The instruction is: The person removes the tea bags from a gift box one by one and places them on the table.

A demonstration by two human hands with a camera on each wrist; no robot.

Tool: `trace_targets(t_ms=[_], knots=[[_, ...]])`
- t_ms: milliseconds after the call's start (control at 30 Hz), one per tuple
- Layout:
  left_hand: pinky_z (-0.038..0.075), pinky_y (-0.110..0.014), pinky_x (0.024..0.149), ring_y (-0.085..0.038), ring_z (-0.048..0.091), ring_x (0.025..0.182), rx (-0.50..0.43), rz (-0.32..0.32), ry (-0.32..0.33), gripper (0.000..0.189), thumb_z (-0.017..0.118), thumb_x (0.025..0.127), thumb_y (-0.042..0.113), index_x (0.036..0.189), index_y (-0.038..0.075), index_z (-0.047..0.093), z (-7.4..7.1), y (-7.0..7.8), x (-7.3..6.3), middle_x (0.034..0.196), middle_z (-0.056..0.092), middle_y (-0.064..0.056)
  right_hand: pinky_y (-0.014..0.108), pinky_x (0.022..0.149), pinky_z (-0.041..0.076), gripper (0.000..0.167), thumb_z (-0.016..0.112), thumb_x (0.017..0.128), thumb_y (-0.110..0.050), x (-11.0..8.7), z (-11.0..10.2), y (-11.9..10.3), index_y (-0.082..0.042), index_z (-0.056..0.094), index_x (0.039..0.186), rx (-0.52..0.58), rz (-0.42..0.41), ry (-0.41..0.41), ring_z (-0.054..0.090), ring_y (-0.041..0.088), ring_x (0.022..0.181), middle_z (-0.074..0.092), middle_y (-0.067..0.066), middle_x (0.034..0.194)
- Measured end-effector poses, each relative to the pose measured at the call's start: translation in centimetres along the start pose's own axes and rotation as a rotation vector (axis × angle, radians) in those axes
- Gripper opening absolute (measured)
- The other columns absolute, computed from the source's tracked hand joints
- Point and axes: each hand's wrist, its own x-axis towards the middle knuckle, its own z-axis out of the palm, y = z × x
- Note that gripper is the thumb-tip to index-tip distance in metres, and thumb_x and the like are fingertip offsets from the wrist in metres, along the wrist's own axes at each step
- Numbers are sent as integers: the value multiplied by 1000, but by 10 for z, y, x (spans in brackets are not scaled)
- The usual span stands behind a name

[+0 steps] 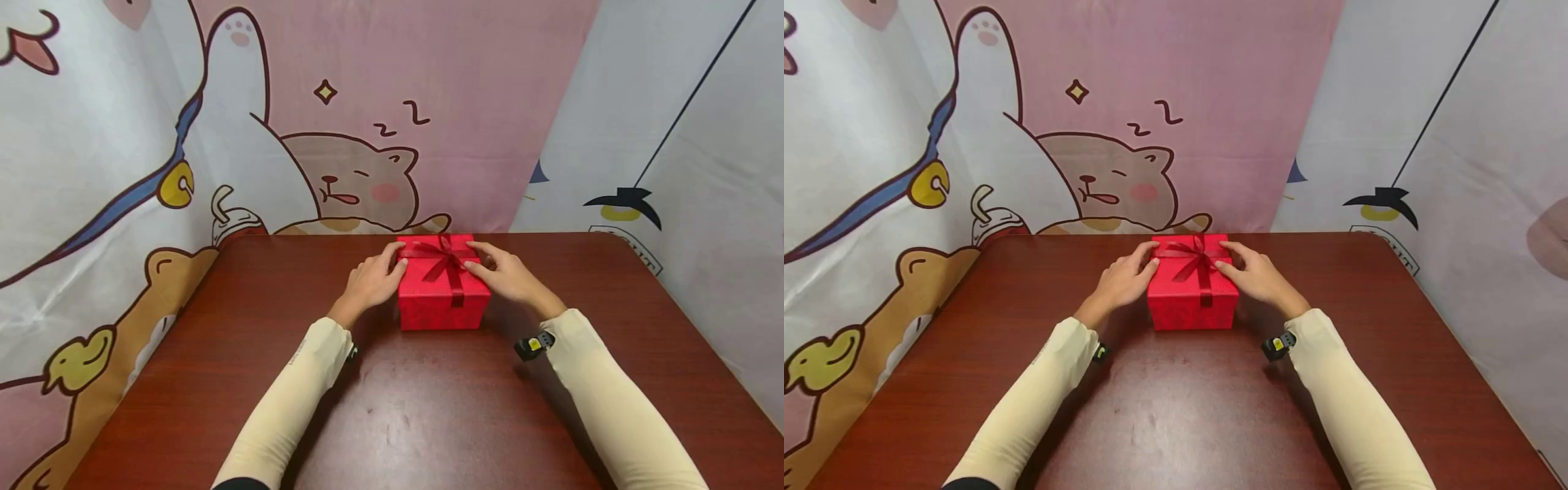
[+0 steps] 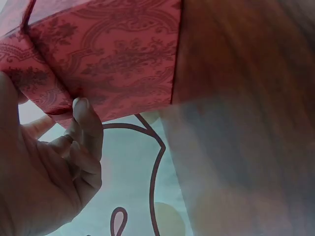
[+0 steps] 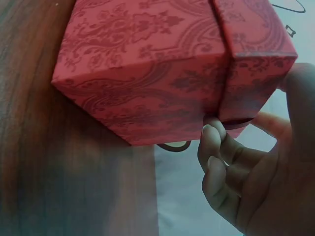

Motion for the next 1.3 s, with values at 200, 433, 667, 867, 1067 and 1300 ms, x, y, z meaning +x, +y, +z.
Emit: trace_targets(t_ms=[200,433,667,867,1067,1300], knots=[[52,-51,79,-30,65,106,-2,1,-1,48,40,100,49,146,36,41,-10,4,3,129,63,-1,36,73,51,61,58,98,-42,2,-8,-8,-13,42,150,-8,16,-3,60,26,87,65,14,100],[52,-51,79,-29,65,105,-23,13,11,49,39,100,49,147,36,40,-29,9,8,129,63,-1,37,73,48,62,55,99,-44,8,-19,-23,-14,41,151,-46,4,16,57,26,86,62,13,96],[51,-51,82,-27,62,111,-23,7,0,48,38,101,49,147,34,40,-50,4,8,135,59,2,38,78,46,61,57,98,-44,18,-19,-40,-15,44,149,-6,-11,31,57,25,91,64,12,98],[50,-52,84,-27,61,115,-37,-11,-21,50,38,101,49,149,33,39,-64,-10,3,137,58,1,43,84,46,60,58,98,-42,27,-9,-54,-14,44,149,31,-35,10,59,28,99,65,17,104],[51,-51,83,-27,62,113,-40,-12,-34,50,39,102,47,149,31,39,-81,-32,-3,133,62,-3,43,86,48,61,59,97,-41,40,8,-71,-13,44,149,31,-45,-15,62,28,99,68,17,106],[51,-52,82,-27,64,107,-41,-36,-29,49,41,102,44,148,29,39,-104,-58,-14,122,66,-7,41,82,51,61,59,98,-40,54,30,-99,-12,43,150,57,-66,-43,66,26,96,69,17,107]])
